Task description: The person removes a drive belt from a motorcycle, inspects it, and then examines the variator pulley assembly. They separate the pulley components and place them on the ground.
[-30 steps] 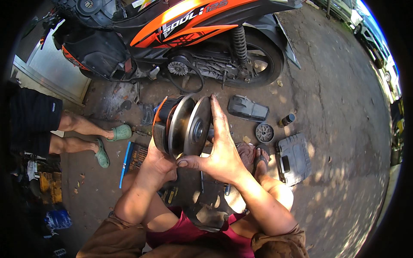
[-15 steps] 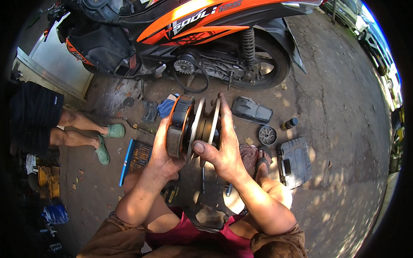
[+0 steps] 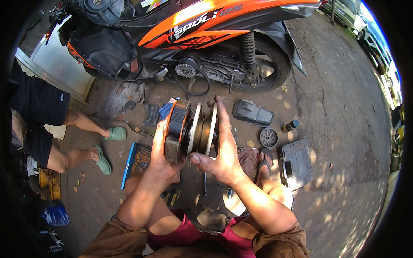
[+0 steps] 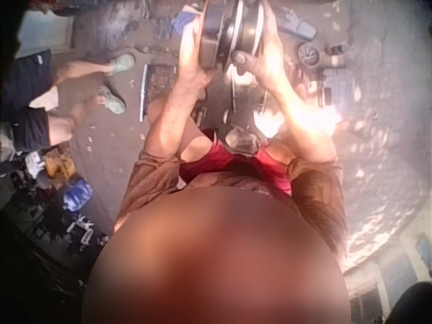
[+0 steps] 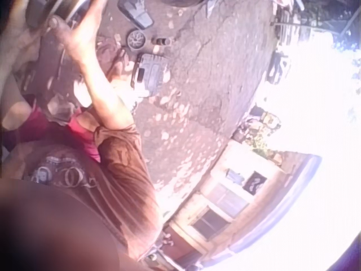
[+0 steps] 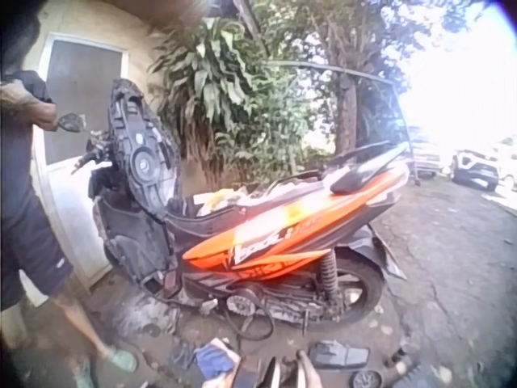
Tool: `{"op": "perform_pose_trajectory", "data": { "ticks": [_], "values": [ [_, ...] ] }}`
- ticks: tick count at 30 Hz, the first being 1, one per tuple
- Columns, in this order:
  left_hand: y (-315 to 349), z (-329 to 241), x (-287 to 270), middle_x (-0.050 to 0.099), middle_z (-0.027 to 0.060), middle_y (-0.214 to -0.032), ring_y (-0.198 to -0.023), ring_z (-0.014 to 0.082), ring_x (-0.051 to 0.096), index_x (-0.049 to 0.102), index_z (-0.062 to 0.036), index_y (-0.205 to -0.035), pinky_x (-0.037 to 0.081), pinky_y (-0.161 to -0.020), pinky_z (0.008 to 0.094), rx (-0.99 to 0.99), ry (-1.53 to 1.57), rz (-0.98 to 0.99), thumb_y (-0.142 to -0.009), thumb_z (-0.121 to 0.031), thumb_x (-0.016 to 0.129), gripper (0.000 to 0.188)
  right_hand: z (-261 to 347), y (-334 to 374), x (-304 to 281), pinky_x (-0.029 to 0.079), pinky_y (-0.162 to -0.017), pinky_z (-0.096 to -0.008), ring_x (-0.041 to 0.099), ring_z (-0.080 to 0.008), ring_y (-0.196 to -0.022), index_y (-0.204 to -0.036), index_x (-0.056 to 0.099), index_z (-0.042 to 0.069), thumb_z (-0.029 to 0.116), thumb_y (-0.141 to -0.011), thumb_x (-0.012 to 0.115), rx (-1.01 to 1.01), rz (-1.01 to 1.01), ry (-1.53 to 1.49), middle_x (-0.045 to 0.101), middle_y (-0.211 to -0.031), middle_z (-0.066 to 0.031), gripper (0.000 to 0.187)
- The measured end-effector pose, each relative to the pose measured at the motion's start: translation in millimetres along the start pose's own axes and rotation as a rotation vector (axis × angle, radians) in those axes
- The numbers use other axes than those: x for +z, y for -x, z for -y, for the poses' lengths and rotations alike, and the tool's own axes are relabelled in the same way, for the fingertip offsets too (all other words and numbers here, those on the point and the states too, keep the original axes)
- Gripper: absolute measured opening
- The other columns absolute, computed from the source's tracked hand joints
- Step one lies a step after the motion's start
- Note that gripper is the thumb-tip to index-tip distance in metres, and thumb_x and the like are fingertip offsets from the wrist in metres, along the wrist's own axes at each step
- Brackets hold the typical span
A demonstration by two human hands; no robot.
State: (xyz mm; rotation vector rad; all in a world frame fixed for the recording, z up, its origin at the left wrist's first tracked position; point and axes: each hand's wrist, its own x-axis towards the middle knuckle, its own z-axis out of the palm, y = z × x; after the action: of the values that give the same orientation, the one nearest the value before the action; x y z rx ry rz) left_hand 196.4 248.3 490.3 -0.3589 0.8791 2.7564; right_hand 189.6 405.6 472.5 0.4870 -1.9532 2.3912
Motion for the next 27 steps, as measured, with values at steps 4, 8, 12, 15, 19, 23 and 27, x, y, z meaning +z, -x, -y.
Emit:
{"op": "perform_pose_trajectory", "data": {
  "ticks": [4, 8, 12, 15, 19, 23, 27],
  "values": [
    [6.2, -4.3, 11.7, 0.072, 0.0045, -0.101, -0.089, 0.0149, 0.070, 0.065, -0.0092, -0.114, 0.056, -0.087, 0.0318, 0.010, -0.041, -0.044, -0.104, -0.043, 0.043, 0.042, -0.3, 0.3, 2.1, 0.030, -0.118, -0.0452, 0.036, -0.0374, -0.144, -0.159, 0.006, -0.002, 0.045, -0.058, 0.087, -0.136, 0.004, 0.050, 0.027, -0.159, -0.0265, 0.138],
    [7.7, -4.6, 13.2, 0.072, 0.0055, -0.099, -0.085, 0.0151, 0.070, 0.065, -0.0084, -0.113, 0.057, -0.082, 0.0309, 0.017, -0.061, -0.094, -0.103, -0.043, 0.044, 0.042, -0.2, 0.0, -0.4, 0.031, -0.117, -0.0480, 0.034, -0.0396, -0.145, -0.159, 0.010, -0.002, 0.039, -0.054, 0.089, -0.240, 0.034, 0.136, 0.026, -0.159, -0.0263, 0.138],
    [4.5, -9.4, 11.2, 0.072, 0.0064, -0.099, -0.084, 0.0149, 0.071, 0.065, -0.0075, -0.114, 0.059, -0.077, 0.0305, 0.002, -0.056, 0.008, -0.104, -0.044, 0.044, 0.043, 2.0, 0.3, -4.8, 0.030, -0.118, -0.0500, 0.032, -0.0413, -0.146, -0.158, 0.015, -0.002, 0.036, -0.050, 0.091, -0.337, 0.057, 0.208, 0.027, -0.158, -0.0273, 0.137],
    [4.3, -15.5, 14.1, 0.072, 0.0078, -0.101, -0.085, 0.0157, 0.072, 0.064, -0.0063, -0.117, 0.060, -0.076, 0.0309, -0.045, -0.034, 0.000, -0.105, -0.044, 0.044, 0.044, 5.7, 2.4, -6.1, 0.028, -0.118, -0.0516, 0.031, -0.0437, -0.145, -0.158, 0.018, -0.002, 0.036, -0.047, 0.092, -0.379, 0.094, 0.256, 0.027, -0.158, -0.0289, 0.138],
    [7.8, -18.2, 18.2, 0.072, 0.0108, -0.106, -0.088, 0.0178, 0.072, 0.063, -0.0043, -0.121, 0.061, -0.079, 0.0320, -0.091, 0.011, 0.045, -0.106, -0.044, 0.044, 0.047, 9.5, 3.1, -8.9, 0.027, -0.118, -0.0541, 0.030, -0.0469, -0.145, -0.157, 0.021, -0.001, 0.035, -0.046, 0.093, -0.445, 0.119, 0.390, 0.028, -0.156, -0.0305, 0.137],
    [9.5, -10.1, 9.4, 0.072, 0.0108, -0.109, -0.093, 0.0210, 0.072, 0.065, -0.0048, -0.121, 0.059, -0.087, 0.0357, -0.005, 0.089, 0.024, -0.105, -0.044, 0.044, 0.046, 11.6, -1.6, -11.5, 0.025, -0.120, -0.0524, 0.031, -0.0421, -0.146, -0.157, 0.019, -0.002, 0.045, -0.049, 0.091, -0.564, 0.158, 0.497, 0.025, -0.159, -0.0273, 0.138],
    [8.1, 2.5, -14.7, 0.054, 0.0115, -0.142, -0.129, 0.0234, 0.054, 0.047, -0.0063, -0.143, 0.044, -0.110, 0.0385, 0.202, -0.147, 0.204, -0.105, -0.036, 0.048, 0.049, 14.5, 0.1, -6.9, 0.024, -0.118, -0.0581, 0.025, -0.0497, -0.147, -0.156, 0.024, -0.001, 0.048, -0.052, 0.094, -0.571, 0.142, 0.413, 0.023, -0.158, -0.0331, 0.135]
  ]
}}
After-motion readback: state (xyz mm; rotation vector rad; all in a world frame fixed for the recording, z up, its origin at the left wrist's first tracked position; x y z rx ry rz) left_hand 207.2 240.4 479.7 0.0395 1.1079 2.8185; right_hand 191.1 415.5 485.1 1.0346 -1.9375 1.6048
